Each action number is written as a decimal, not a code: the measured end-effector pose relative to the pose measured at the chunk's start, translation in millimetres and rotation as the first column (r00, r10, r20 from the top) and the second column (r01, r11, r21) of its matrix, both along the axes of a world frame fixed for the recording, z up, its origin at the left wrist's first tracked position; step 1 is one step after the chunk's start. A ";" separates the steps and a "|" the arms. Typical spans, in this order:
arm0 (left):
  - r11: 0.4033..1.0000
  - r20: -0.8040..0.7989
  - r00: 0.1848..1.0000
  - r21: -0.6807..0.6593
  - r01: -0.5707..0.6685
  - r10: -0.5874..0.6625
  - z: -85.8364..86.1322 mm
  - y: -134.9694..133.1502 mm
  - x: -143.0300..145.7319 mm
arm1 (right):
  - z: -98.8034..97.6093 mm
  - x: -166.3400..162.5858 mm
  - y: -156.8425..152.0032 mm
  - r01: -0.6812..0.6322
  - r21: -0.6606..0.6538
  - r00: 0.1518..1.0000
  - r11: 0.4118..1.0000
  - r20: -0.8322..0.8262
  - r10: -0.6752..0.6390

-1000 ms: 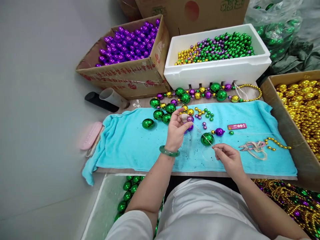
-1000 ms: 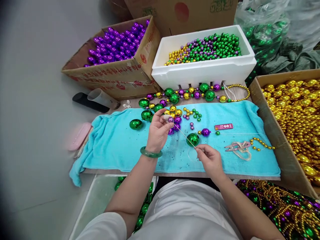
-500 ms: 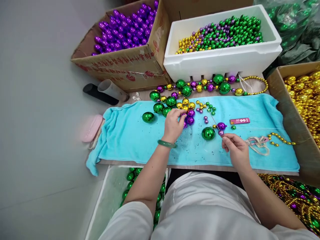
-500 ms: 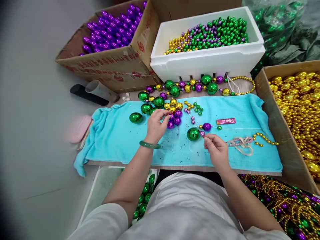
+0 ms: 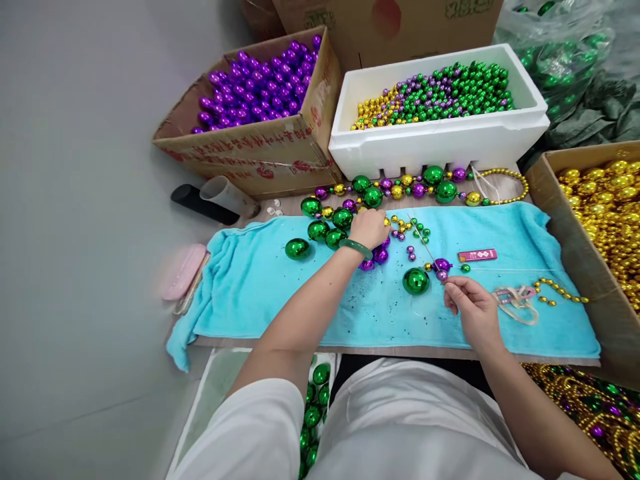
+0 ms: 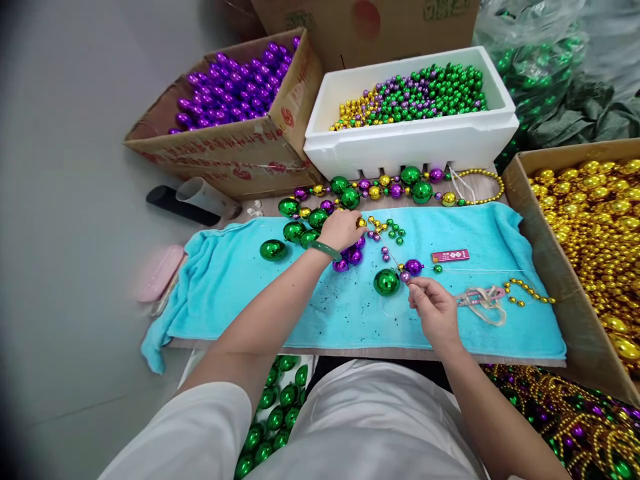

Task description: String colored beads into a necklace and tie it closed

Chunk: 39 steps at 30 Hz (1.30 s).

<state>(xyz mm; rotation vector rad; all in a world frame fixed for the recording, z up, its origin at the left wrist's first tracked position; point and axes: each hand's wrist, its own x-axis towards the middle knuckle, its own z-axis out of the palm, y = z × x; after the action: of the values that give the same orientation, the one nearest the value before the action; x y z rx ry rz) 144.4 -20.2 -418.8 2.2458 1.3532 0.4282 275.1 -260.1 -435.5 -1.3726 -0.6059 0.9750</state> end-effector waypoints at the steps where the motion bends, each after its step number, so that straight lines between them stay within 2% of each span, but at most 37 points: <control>1: 1.000 0.041 0.999 -0.018 -0.021 0.022 1.3 0.0 0.5 | -0.1 -0.2 -0.1 -0.004 -0.001 1.000 1.000 -0.001 0.004; 3: 0.996 0.183 0.981 -0.071 -0.050 0.062 6.6 -2.3 -1.8 | 0.0 0.1 -0.7 -0.012 0.000 1.000 1.000 0.009 0.012; 5: 0.977 0.403 0.910 -0.214 -0.015 0.102 14.8 -9.1 -7.9 | 0.5 1.0 -1.4 -0.015 -0.005 0.999 1.000 0.036 0.015; 6: 0.949 0.520 0.843 -0.314 0.042 0.135 19.4 -14.4 -11.9 | 0.8 1.5 -1.8 -0.017 -0.007 0.999 1.000 0.051 0.017; 8: 0.851 0.698 0.677 -0.483 0.207 0.232 28.2 -27.5 -20.2 | 1.3 2.0 -2.4 -0.022 -0.005 0.997 1.000 0.076 0.022; 10: 0.762 0.779 0.535 -0.552 0.339 0.326 34.8 -40.7 -27.4 | 2.0 1.4 -2.9 -0.030 0.003 0.996 1.000 0.088 0.030; 11: 0.737 0.797 0.485 -0.561 0.378 0.359 36.8 -46.2 -30.0 | 2.4 0.7 -3.2 -0.036 0.008 0.995 0.999 0.093 0.035; 14: 0.685 0.801 0.427 -0.589 0.430 0.421 38.0 -55.9 -33.2 | 3.0 -2.2 -3.5 -0.052 0.016 0.993 0.999 0.105 0.051; 15: 0.684 0.789 0.440 -0.602 0.412 0.429 37.1 -57.5 -32.9 | 2.5 -3.1 -3.1 -0.057 0.018 0.993 0.998 0.103 0.055; 16: 0.709 0.774 0.468 -0.608 0.358 0.427 35.8 -58.8 -31.9 | 1.5 -3.7 -2.2 -0.059 0.022 0.994 0.998 0.095 0.057; 18: 0.829 0.742 0.551 -0.538 0.151 0.381 32.8 -62.7 -28.9 | -2.3 -3.6 0.9 -0.046 0.042 0.997 0.998 0.065 0.043; 20: 0.947 0.705 0.654 -0.315 -0.058 0.274 29.6 -69.9 -24.8 | -8.4 -1.4 5.6 -0.009 0.076 1.000 0.997 0.017 0.008; 21: 0.977 0.672 0.713 -0.192 -0.093 0.200 27.9 -74.6 -22.5 | -11.8 0.6 8.1 0.014 0.090 1.000 0.996 -0.018 -0.012; 23: 1.000 0.570 0.821 -0.028 -0.012 0.025 23.7 -83.7 -16.7 | -18.4 5.8 12.6 0.054 0.105 0.993 0.993 -0.113 -0.042; 25: 0.989 0.448 0.883 0.015 0.148 -0.139 18.2 -88.7 -7.9 | -22.8 12.2 15.7 0.085 0.110 0.974 0.990 -0.221 -0.059; 27: 0.965 0.351 0.902 0.018 0.261 -0.250 11.9 -86.5 5.5 | -24.3 18.9 16.8 0.120 0.122 0.953 0.985 -0.293 -0.080; 33: 0.891 0.156 0.880 -0.003 0.454 -0.448 -4.3 -55.1 67.3 | -20.4 30.7 12.3 0.171 0.126 0.938 0.977 -0.323 -0.122; 36: 0.877 -0.010 0.877 -0.032 0.479 -0.480 -9.7 -44.0 90.1 | -20.6 28.7 8.7 0.190 0.110 0.937 0.976 -0.317 -0.146; 38: 0.888 0.017 0.888 -0.039 0.459 -0.459 -10.6 -40.2 94.7 | -21.7 26.4 5.7 0.186 0.106 0.941 0.977 -0.305 -0.146; 39: 0.896 0.104 0.896 -0.063 0.439 -0.432 -9.7 -39.0 93.4 | -22.3 25.6 4.2 0.183 0.107 0.943 0.977 -0.301 -0.144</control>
<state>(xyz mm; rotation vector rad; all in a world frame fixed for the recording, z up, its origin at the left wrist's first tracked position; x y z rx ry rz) 237.8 -59.2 -428.5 2.3390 0.7696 0.2970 300.6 -255.9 -457.8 -1.1143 -0.3217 0.9615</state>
